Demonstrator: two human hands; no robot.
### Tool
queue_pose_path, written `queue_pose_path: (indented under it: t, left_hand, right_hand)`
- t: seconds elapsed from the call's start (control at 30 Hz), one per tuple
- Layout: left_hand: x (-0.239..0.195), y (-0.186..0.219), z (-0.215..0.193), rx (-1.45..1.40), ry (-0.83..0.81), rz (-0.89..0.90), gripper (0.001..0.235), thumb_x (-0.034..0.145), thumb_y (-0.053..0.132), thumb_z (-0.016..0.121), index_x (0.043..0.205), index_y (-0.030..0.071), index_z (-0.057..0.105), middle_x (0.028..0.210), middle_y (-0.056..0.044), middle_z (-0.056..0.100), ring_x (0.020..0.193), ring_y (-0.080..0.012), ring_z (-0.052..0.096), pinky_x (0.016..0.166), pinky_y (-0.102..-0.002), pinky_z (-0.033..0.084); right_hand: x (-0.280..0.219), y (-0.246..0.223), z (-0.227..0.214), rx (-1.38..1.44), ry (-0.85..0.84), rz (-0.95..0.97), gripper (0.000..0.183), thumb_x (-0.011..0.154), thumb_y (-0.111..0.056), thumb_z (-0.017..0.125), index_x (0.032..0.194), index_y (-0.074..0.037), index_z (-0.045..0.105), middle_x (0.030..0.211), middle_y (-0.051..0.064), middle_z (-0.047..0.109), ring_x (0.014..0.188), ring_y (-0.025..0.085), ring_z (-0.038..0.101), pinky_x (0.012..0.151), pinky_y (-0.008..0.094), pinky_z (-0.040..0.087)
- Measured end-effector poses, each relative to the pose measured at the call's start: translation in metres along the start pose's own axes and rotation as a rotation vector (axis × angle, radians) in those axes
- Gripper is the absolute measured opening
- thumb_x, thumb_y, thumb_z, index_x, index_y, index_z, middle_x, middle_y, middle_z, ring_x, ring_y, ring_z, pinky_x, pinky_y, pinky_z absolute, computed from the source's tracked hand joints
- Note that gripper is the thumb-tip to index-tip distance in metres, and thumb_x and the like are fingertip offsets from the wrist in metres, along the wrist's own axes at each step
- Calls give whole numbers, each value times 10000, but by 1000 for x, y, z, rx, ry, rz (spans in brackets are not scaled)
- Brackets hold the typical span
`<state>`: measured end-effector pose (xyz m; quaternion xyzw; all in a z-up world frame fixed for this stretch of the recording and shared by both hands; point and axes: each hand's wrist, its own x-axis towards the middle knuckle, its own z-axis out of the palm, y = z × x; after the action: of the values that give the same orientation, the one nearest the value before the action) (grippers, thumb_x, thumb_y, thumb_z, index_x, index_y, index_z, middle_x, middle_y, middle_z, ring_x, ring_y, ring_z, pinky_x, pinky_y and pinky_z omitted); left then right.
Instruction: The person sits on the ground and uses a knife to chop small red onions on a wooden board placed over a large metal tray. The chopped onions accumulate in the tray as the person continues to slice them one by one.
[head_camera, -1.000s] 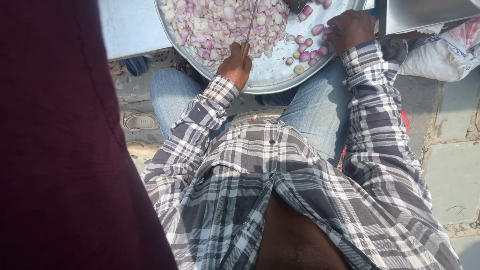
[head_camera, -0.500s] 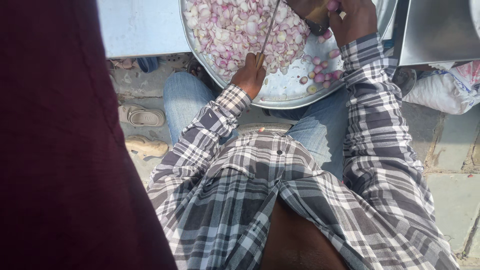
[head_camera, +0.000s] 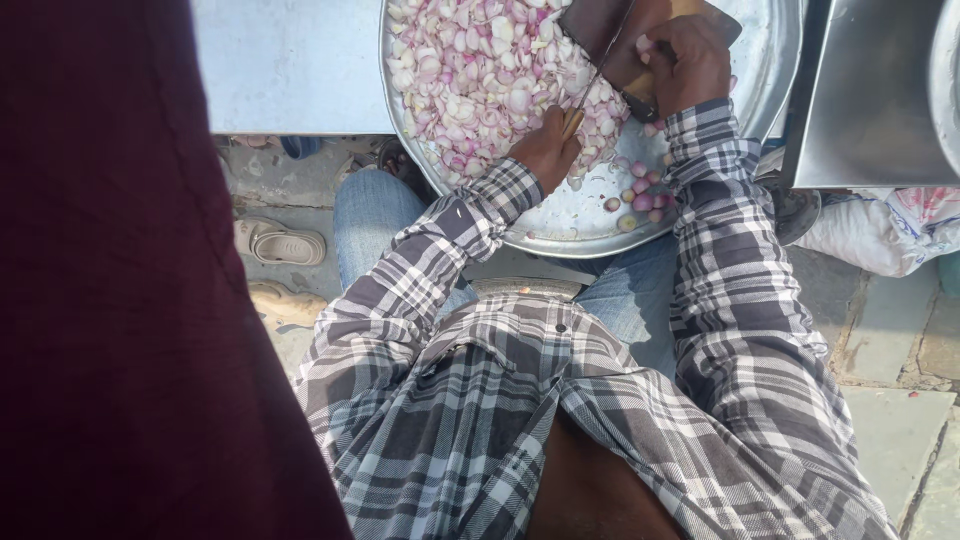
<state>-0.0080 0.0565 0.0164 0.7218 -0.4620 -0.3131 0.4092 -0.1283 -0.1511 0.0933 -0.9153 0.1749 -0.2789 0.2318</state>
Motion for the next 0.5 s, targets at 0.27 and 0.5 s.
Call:
queue_pose_path:
  t: [0.27,0.5]
  left_hand:
    - [45,6,8,7,-77,-26,375,1020,310,573,1127,-9,408,752,-253,672,647,-410,702,614,-536,548]
    - [67,4,16,49,5,4,354,967,205,573,1150,-22,374,747,-276,673,719,-471,693,681,-577,538]
  right_hand:
    - [5,10,2,3,-20,22,136,924,36,790,1041,-28,763,1018,110,726,974,299,701,874,403,555]
    - [5,22,10,40,36,51,174,895,75,766,1041,-19,766,990,126,719,955,297,705,850,405,553]
